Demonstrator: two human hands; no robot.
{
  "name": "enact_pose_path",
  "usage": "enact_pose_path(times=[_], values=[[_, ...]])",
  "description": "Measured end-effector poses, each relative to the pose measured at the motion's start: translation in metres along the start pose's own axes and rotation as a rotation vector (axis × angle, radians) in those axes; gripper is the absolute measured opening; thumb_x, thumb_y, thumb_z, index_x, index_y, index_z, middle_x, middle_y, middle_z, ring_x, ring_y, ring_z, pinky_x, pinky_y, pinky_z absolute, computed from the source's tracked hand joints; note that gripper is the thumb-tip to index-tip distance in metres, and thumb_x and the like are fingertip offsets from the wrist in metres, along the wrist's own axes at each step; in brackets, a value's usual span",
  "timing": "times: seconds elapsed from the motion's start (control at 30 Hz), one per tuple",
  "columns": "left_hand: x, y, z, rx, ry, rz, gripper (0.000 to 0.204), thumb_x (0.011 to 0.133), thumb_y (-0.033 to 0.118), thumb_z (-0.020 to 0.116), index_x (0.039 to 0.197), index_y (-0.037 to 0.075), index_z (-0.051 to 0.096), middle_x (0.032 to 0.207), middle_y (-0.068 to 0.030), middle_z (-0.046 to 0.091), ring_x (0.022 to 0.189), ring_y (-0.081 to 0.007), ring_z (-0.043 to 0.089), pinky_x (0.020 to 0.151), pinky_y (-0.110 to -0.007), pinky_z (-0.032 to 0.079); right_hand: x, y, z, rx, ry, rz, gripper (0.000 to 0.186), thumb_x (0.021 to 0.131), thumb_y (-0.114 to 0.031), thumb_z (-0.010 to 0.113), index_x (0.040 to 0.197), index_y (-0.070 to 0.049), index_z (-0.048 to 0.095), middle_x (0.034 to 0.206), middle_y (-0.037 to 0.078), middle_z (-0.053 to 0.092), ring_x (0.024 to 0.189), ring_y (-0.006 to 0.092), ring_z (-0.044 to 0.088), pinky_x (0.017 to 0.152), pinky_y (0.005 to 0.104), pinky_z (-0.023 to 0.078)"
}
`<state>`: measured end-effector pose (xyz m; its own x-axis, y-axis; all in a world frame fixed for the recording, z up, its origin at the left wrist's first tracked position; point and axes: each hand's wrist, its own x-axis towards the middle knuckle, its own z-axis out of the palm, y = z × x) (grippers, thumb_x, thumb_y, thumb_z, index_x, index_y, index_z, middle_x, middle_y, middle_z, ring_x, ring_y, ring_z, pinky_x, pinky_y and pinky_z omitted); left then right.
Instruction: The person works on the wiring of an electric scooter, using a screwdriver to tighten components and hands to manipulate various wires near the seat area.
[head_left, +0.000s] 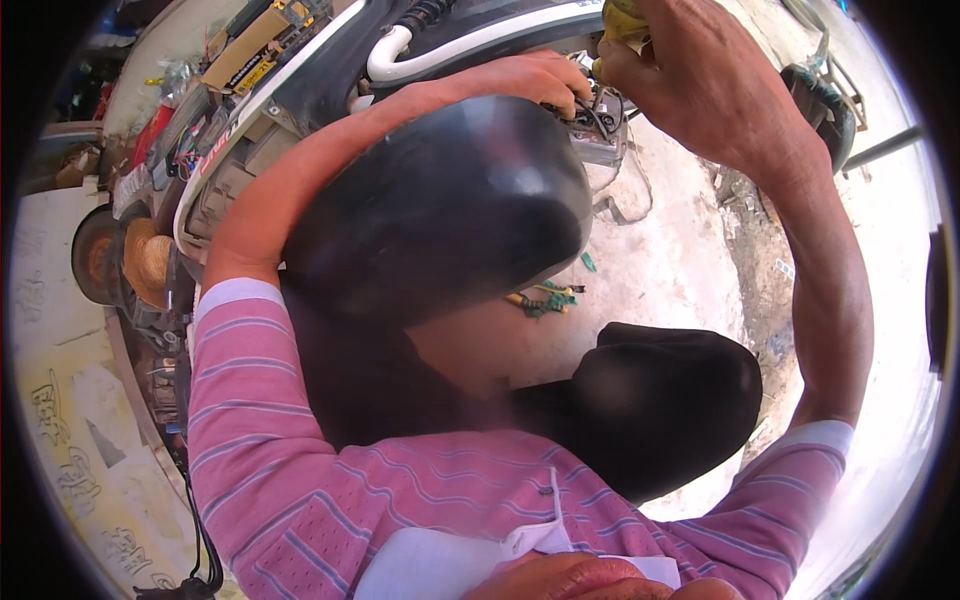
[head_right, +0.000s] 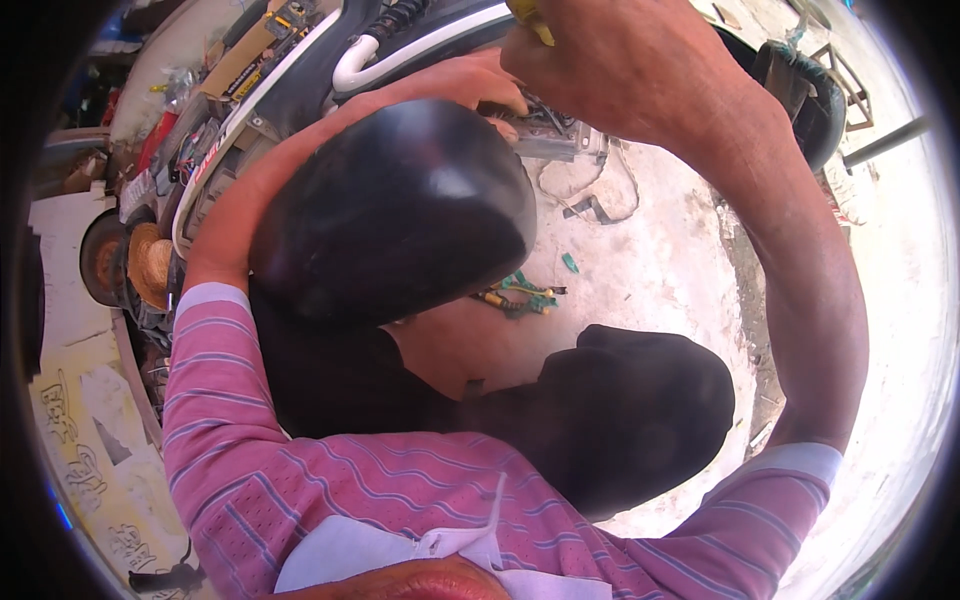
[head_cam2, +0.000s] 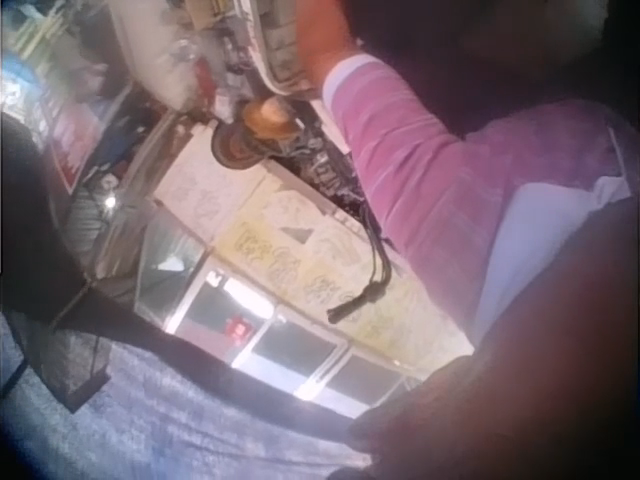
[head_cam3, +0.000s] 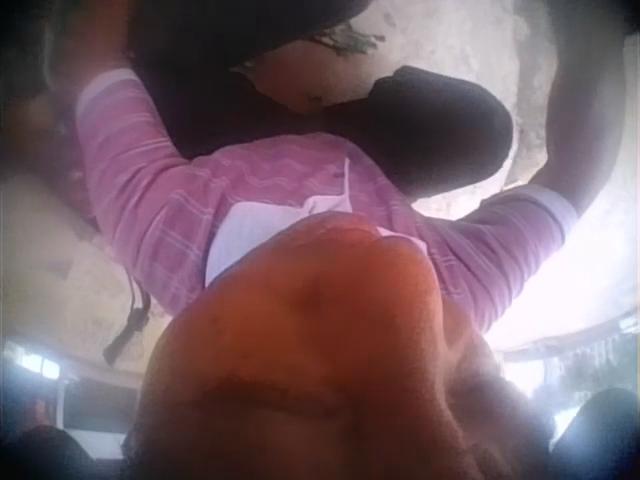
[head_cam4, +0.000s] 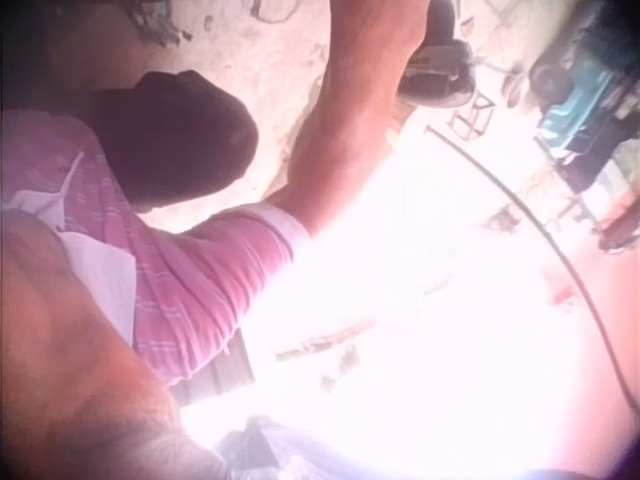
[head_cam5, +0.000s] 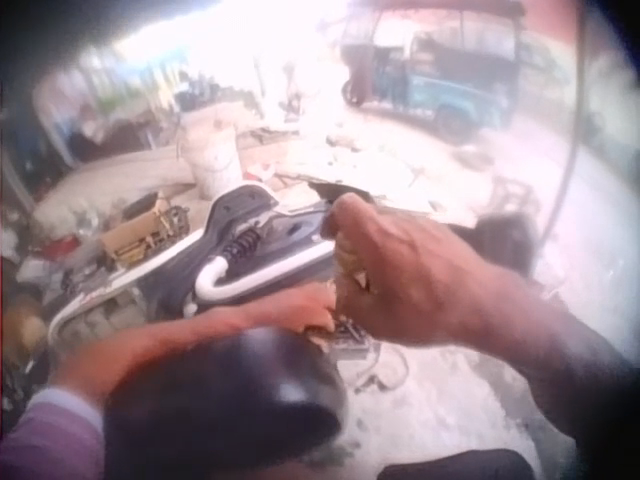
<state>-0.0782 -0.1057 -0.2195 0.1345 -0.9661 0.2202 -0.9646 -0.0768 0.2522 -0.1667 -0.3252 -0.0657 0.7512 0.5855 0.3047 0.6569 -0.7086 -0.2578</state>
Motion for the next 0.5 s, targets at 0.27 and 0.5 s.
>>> enact_pose_path(times=[0.27, 0.5], values=[[0.011, 0.035, -0.043, -0.42, -0.04, -0.408, 0.023, 0.094, 0.012, 0.073, 0.114, 0.0, 0.072, 0.109, -0.0078, 0.067, 0.107, -0.0189, 0.063, 0.096, -0.035, 0.048, -0.015, 0.024, 0.01, 0.134, 0.183, -0.106, 0.019, 0.093, -0.005, 0.063, 0.105, -0.003, 0.048, 0.086, 0.015, 0.06, 0.074, 0.0275, 0.061, 0.068, 0.0405, 0.053], [0.026, 0.033, -0.056, -1.036, 0.122, -0.787, 0.028, 0.103, 0.016, 0.06, 0.123, -0.002, 0.067, 0.116, -0.0057, 0.072, 0.112, -0.0112, 0.063, 0.105, -0.028, 0.045, -0.03, 0.034, 0.023, 0.292, 0.319, -0.028, 0.029, 0.088, -0.018, 0.079, 0.085, -0.002, 0.055, 0.081, 0.016, 0.059, 0.071, 0.0333, 0.062, 0.064, 0.0415, 0.049]])
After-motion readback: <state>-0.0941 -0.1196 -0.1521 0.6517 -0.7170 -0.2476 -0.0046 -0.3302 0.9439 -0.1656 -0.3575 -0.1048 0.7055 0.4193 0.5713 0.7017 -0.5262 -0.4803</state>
